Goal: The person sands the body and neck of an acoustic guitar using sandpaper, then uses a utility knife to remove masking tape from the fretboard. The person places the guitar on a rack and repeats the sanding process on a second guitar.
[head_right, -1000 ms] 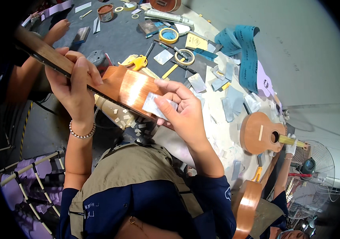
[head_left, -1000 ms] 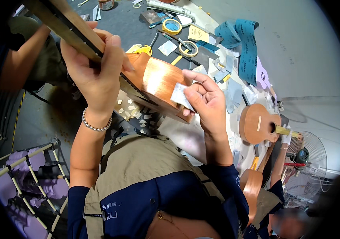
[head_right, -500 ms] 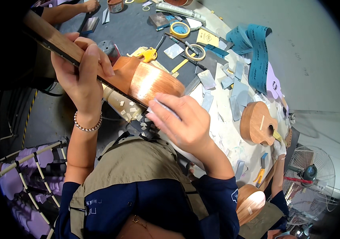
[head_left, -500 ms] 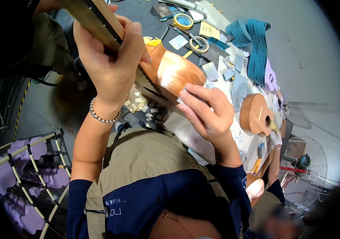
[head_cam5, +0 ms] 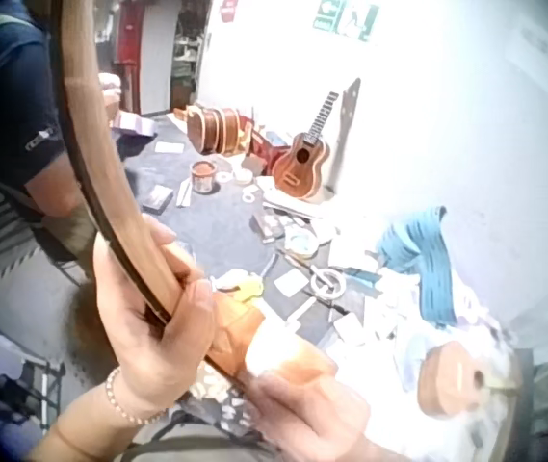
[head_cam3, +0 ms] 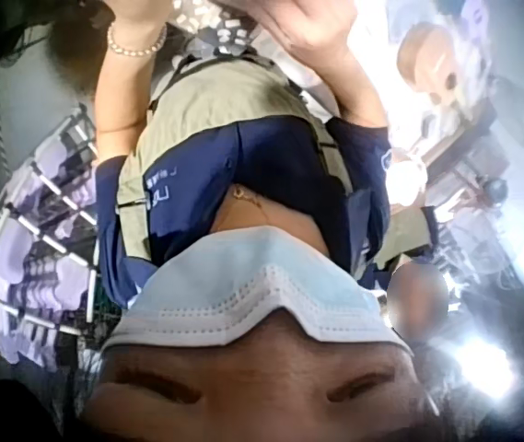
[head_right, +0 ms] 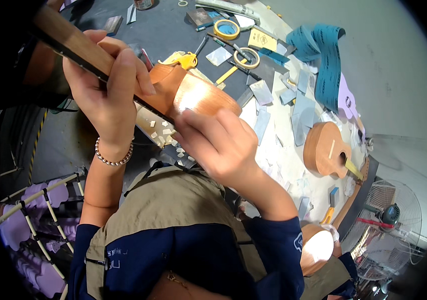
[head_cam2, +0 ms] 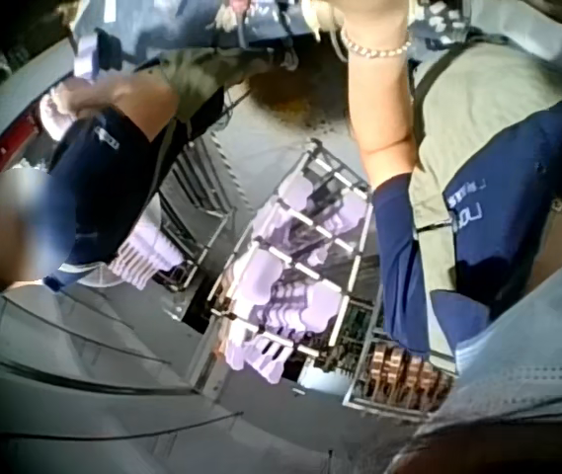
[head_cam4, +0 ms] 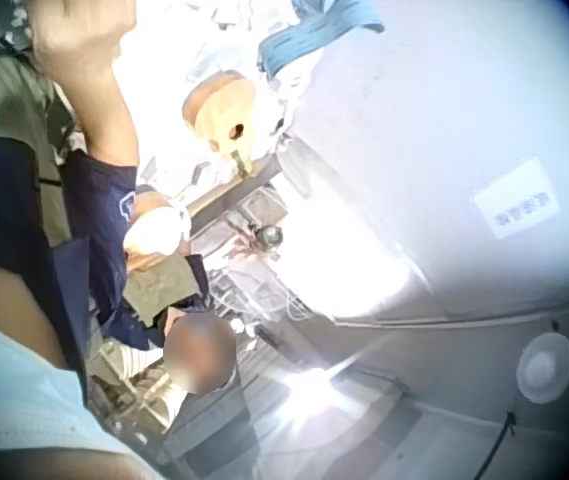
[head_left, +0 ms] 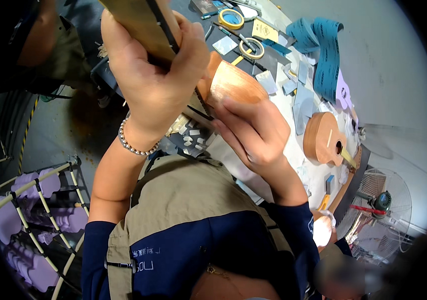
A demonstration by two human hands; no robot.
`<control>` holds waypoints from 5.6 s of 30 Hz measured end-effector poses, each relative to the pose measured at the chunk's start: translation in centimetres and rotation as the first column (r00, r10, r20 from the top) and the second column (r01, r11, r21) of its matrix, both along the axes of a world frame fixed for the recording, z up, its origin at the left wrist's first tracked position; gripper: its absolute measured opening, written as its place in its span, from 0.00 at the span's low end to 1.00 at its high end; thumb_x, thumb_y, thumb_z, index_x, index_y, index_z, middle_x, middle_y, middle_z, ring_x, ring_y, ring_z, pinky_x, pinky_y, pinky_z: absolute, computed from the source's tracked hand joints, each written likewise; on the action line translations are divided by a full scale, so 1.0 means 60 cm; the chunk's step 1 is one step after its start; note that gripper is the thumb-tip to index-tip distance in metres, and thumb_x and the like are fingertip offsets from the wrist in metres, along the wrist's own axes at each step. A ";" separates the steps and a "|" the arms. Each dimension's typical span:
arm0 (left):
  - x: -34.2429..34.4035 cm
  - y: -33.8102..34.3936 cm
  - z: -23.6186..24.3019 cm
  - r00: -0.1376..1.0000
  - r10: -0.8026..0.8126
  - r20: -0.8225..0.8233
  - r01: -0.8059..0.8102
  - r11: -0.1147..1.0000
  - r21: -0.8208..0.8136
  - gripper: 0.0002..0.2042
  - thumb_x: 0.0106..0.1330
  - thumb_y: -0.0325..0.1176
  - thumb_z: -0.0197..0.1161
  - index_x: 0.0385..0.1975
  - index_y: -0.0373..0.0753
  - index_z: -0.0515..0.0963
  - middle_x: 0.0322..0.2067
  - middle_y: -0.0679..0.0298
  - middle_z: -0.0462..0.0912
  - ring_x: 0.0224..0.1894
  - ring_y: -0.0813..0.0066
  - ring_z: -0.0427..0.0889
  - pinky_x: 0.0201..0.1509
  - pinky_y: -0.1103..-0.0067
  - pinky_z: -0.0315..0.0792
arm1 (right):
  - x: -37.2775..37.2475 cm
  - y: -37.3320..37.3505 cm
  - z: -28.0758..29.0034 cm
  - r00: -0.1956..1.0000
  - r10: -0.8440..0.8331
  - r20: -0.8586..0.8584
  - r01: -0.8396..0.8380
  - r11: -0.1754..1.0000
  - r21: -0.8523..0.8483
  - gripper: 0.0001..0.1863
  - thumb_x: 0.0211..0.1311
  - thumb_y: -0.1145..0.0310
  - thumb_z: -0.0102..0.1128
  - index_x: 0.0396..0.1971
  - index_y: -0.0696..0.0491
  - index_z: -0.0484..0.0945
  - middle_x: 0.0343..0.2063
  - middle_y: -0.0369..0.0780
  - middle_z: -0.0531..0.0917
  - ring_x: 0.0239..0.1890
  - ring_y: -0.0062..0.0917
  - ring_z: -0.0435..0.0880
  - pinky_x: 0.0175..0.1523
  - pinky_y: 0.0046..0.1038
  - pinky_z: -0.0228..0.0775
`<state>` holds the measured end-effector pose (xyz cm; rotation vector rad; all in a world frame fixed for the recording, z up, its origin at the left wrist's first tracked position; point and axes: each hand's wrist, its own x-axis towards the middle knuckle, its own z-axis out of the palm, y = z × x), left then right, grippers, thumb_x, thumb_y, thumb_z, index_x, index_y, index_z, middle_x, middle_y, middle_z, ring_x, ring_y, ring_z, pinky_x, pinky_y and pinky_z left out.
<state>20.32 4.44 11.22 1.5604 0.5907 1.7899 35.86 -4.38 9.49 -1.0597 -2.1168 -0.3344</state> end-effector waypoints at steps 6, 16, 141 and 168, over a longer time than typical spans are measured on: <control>-0.002 -0.008 0.001 1.000 0.015 -0.019 -0.015 0.999 -0.028 0.16 0.59 0.15 0.48 0.47 0.33 0.58 0.24 0.59 0.71 0.13 0.79 0.71 0.20 0.85 0.65 | 0.020 -0.030 0.000 0.999 -0.028 -0.018 0.027 0.998 -0.065 0.14 0.33 0.73 0.71 0.27 0.54 0.81 0.31 0.34 0.80 0.20 0.22 0.71 0.21 0.21 0.63; 0.007 -0.011 0.005 1.000 0.003 -0.031 -0.002 1.000 0.024 0.17 0.60 0.15 0.47 0.48 0.34 0.58 0.24 0.59 0.71 0.13 0.79 0.70 0.19 0.85 0.65 | 0.004 -0.033 0.014 0.995 -0.081 0.051 0.086 0.992 -0.089 0.16 0.35 0.73 0.71 0.30 0.55 0.83 0.35 0.36 0.81 0.21 0.23 0.71 0.24 0.22 0.60; 0.016 -0.032 0.004 0.988 0.037 -0.152 -0.018 0.992 0.123 0.18 0.59 0.18 0.48 0.48 0.34 0.57 0.24 0.59 0.72 0.15 0.79 0.72 0.23 0.84 0.67 | 0.013 -0.058 -0.015 0.990 -0.137 0.019 0.138 0.990 -0.011 0.19 0.35 0.65 0.72 0.34 0.50 0.83 0.40 0.30 0.81 0.29 0.21 0.70 0.34 0.21 0.62; 0.007 -0.026 -0.001 0.990 -0.010 -0.143 0.029 0.991 0.132 0.17 0.59 0.19 0.49 0.48 0.34 0.56 0.22 0.59 0.71 0.14 0.79 0.71 0.22 0.85 0.66 | 0.032 -0.078 -0.017 0.990 -0.139 -0.020 0.139 0.990 -0.038 0.16 0.38 0.65 0.70 0.32 0.50 0.82 0.35 0.30 0.80 0.28 0.21 0.70 0.29 0.23 0.56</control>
